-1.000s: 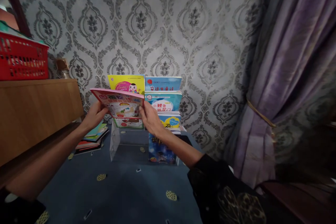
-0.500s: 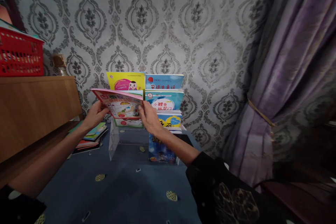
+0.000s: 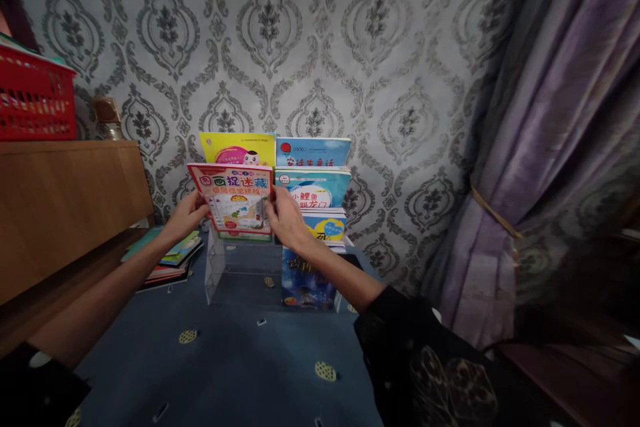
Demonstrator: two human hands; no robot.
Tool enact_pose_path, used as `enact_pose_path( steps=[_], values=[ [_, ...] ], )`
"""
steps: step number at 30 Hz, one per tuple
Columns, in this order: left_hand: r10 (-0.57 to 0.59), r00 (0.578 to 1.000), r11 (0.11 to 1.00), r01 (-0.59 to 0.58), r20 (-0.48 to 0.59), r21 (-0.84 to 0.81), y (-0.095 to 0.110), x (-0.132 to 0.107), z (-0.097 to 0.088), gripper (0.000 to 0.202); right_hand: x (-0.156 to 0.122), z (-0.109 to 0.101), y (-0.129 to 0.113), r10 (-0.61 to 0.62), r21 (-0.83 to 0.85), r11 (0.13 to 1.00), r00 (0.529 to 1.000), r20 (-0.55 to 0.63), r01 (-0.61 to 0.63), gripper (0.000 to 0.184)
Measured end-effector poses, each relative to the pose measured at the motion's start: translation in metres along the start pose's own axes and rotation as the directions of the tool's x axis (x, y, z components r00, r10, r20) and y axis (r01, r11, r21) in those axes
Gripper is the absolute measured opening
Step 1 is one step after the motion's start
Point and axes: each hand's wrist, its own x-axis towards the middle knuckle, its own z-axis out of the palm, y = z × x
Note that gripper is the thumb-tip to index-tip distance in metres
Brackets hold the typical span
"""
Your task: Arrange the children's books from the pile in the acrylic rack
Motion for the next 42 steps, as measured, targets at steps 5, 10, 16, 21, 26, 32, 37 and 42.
enact_pose_path(
  steps=[5, 10, 16, 21, 26, 32, 37, 42],
  values=[
    [0.026, 0.997, 0.977, -0.010, -0.074, 0.212, 0.009, -0.006, 0.002, 0.023, -0.003, -0.003, 0.001, -0.030, -0.012, 0.999, 0.999, -0.020, 0.029, 0.036],
    [0.031, 0.985, 0.940, 0.029, -0.168, 0.340, 0.014, -0.013, 0.008, 0.025, -0.007, 0.000, 0.000, -0.011, -0.090, 0.996, 1.000, -0.011, 0.009, 0.041],
    [0.011, 0.993, 0.940, 0.030, -0.120, 0.341, 0.006, -0.008, 0.011, 0.024, -0.007, 0.003, -0.004, 0.049, -0.177, 0.983, 0.998, 0.028, -0.043, 0.032],
    [-0.069, 0.993, 0.941, 0.095, -0.092, 0.325, 0.000, -0.004, 0.016, 0.019, -0.003, 0.005, -0.006, 0.092, -0.192, 0.978, 0.995, 0.048, -0.081, 0.026],
    [-0.077, 0.992, 0.931, 0.106, -0.096, 0.348, -0.004, -0.002, 0.022, 0.019, -0.002, 0.009, -0.005, 0.097, -0.202, 0.975, 0.995, 0.020, -0.091, 0.023],
    [-0.115, 0.989, 0.920, 0.143, -0.097, 0.365, -0.007, -0.002, 0.026, 0.023, -0.003, 0.009, -0.005, 0.109, -0.176, 0.979, 0.994, 0.024, -0.103, 0.029],
    [-0.123, 0.988, 0.918, 0.149, -0.093, 0.367, -0.005, -0.002, 0.030, 0.025, -0.003, 0.008, -0.005, 0.135, -0.187, 0.974, 0.990, 0.035, -0.126, 0.034],
    [-0.129, 0.986, 0.916, 0.157, -0.101, 0.368, -0.005, -0.002, 0.033, 0.026, -0.002, 0.006, -0.007, 0.127, -0.184, 0.975, 0.992, 0.025, -0.120, 0.031]
  ],
)
